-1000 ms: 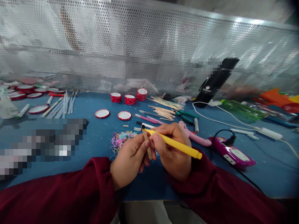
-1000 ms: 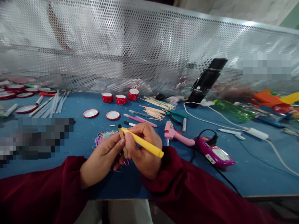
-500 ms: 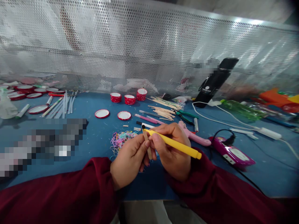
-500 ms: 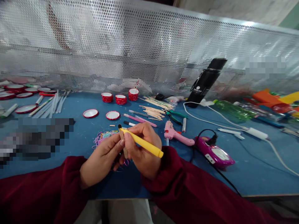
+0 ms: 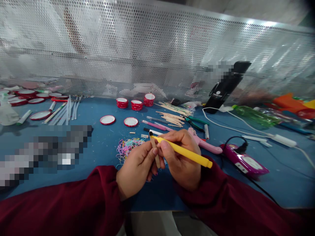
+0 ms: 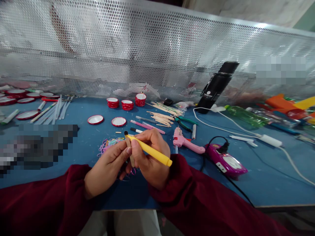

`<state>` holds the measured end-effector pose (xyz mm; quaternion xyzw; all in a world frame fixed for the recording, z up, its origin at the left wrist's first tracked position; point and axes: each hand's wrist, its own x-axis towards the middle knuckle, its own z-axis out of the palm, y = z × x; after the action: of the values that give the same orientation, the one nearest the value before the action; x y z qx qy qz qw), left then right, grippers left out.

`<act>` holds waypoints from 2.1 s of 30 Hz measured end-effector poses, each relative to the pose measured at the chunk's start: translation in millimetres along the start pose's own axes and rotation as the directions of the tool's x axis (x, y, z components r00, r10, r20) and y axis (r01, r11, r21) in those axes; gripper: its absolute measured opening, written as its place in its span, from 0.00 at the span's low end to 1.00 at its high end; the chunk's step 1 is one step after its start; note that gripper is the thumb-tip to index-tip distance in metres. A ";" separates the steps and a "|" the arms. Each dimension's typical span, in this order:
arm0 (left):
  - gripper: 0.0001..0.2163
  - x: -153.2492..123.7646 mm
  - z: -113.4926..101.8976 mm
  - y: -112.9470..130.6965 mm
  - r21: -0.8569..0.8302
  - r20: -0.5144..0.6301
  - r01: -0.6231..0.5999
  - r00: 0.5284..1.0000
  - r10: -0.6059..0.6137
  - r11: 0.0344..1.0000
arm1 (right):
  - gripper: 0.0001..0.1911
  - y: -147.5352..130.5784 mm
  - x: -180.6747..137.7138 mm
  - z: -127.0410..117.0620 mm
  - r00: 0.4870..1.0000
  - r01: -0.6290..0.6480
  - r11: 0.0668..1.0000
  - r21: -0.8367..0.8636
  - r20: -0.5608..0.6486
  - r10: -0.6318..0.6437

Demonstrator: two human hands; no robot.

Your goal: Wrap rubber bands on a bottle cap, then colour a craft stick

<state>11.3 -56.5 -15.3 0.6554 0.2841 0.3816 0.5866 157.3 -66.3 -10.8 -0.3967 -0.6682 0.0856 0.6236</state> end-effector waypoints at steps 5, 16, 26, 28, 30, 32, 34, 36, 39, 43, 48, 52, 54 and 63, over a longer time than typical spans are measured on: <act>0.19 -0.9 0.0 -1.1 0.019 -0.003 -0.002 1.000 0.002 1.000 | 0.03 -2.3 0.3 0.7 0.999 -0.038 0.999 0.038 0.038 0.036; 0.18 -0.1 0.4 0.3 -0.016 0.001 -0.004 1.000 0.004 1.000 | 0.03 -1.6 0.3 0.2 1.000 -0.006 1.000 0.018 0.002 0.006; 0.18 -0.4 1.0 2.1 -0.018 -0.004 0.007 1.000 -0.007 1.000 | 0.04 -3.5 2.3 0.8 1.000 -0.005 1.000 0.003 -0.011 0.005; 0.18 -0.2 1.1 2.5 -0.032 -0.006 0.006 1.000 -0.007 0.999 | 0.04 -2.4 1.9 0.7 1.000 0.006 1.000 0.006 -0.018 -0.006; 0.18 0.1 0.7 1.7 -0.036 -0.004 0.010 1.000 -0.010 0.999 | 0.03 -1.3 1.0 0.5 1.000 0.010 1.000 0.009 -0.013 -0.010; 0.18 0.4 0.2 0.5 -0.028 -0.006 0.012 1.000 -0.012 1.000 | 0.03 -0.8 -0.1 0.3 1.000 0.003 1.000 0.004 0.003 -0.003; 0.19 0.4 0.1 0.0 -0.018 -0.007 0.009 1.000 -0.009 1.000 | 0.03 -1.0 -0.5 0.1 1.000 -0.008 1.000 -0.010 0.018 0.008; 0.19 0.1 0.5 0.9 -0.025 -0.013 0.007 1.000 -0.008 1.000 | 0.03 -1.5 -0.2 0.0 1.000 -0.015 1.000 -0.020 0.018 0.015; 0.18 -0.8 1.8 3.7 -0.058 -0.018 0.013 1.000 -0.014 0.998 | 0.03 -1.7 1.0 0.0 1.000 -0.017 1.000 -0.014 -0.007 0.017; 0.17 -1.0 2.4 4.1 -0.071 -0.017 0.010 1.000 -0.012 0.997 | 0.03 -1.4 1.5 0.3 1.000 0.002 1.000 -0.004 -0.011 -0.002; 0.18 0.1 1.4 1.5 -0.024 -0.012 0.010 1.000 -0.011 1.000 | 0.03 -2.3 1.4 1.1 1.000 0.007 0.999 -0.038 0.013 -0.006; 0.17 0.2 1.7 3.6 -0.057 -0.018 0.008 1.000 -0.009 0.998 | 0.03 -3.8 2.5 1.3 1.000 -0.001 0.999 -0.037 -0.006 0.001; 0.17 0.1 1.9 4.2 -0.063 -0.020 0.004 1.000 -0.006 0.998 | 0.03 -4.6 3.1 1.1 1.000 0.002 1.000 -0.026 -0.010 -0.003; 0.15 1.7 2.9 3.6 -0.074 -0.019 0.013 1.000 -0.015 0.997 | 0.04 -3.2 3.5 0.6 1.000 0.006 1.000 -0.022 0.006 -0.006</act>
<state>14.5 -57.3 -11.6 0.6276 0.2803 0.3942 0.6101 155.7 -65.9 -6.3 -0.4011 -0.6722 0.0776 0.6174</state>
